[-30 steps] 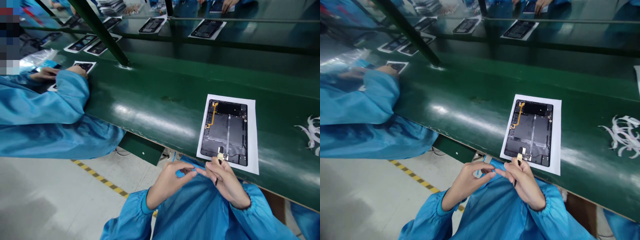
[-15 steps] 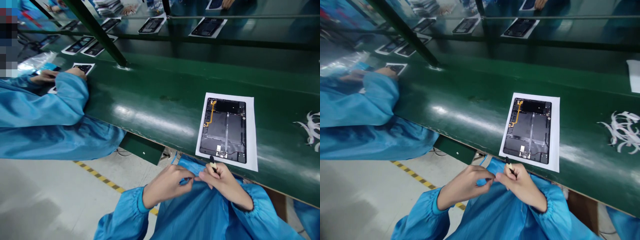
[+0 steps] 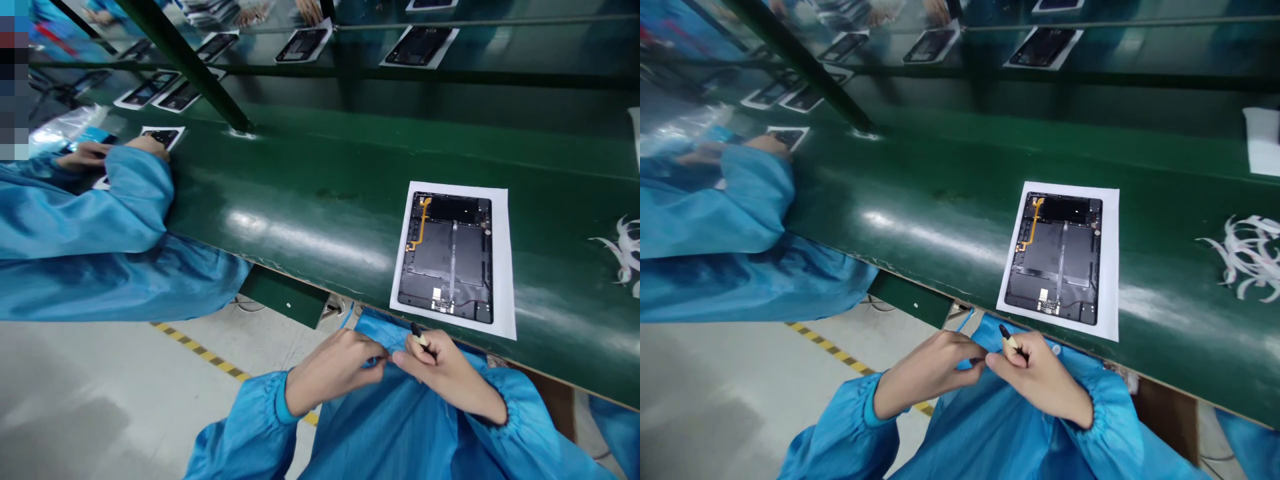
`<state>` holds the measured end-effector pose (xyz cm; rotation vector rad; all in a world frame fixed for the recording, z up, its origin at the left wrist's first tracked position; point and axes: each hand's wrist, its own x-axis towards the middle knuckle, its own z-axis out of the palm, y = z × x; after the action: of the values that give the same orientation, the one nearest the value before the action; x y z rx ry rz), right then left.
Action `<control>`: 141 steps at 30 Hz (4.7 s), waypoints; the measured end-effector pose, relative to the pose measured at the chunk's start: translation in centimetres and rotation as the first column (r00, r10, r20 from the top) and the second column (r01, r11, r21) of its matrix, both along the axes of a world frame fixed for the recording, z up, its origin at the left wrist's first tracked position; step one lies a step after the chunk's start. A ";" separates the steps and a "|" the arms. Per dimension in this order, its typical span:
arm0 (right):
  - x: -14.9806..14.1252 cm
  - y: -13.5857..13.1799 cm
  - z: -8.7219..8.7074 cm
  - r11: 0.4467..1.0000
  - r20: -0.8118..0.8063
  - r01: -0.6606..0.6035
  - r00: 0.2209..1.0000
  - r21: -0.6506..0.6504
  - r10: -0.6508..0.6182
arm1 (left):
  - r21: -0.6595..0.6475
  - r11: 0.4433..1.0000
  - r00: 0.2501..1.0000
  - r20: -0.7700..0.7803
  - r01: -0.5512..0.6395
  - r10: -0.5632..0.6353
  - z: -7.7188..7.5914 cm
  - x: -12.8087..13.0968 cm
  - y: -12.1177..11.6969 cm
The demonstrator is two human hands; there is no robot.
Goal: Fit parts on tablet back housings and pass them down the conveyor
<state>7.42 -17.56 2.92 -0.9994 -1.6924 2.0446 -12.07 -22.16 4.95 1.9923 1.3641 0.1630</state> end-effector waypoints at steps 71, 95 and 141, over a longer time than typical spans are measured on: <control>-2.4 -1.4 -2.0 0.715 -0.353 0.533 0.630 -0.451 -0.692 | -0.409 0.641 0.257 0.675 -0.649 0.691 -4.1 4.7 -1.0; -2.8 -2.6 -2.3 0.712 -0.425 0.663 0.590 -0.231 -0.687 | -0.789 0.419 -0.197 0.545 -0.449 0.815 -4.3 6.2 -1.1; -2.8 -2.8 -2.3 0.713 -0.429 0.660 0.587 -0.237 -0.686 | -0.718 0.521 -0.152 0.642 -0.462 0.751 -4.9 6.0 -1.4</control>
<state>4.61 -20.36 0.63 -0.8478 -0.7989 1.6142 -6.06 -23.54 0.10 0.3755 1.1601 1.3889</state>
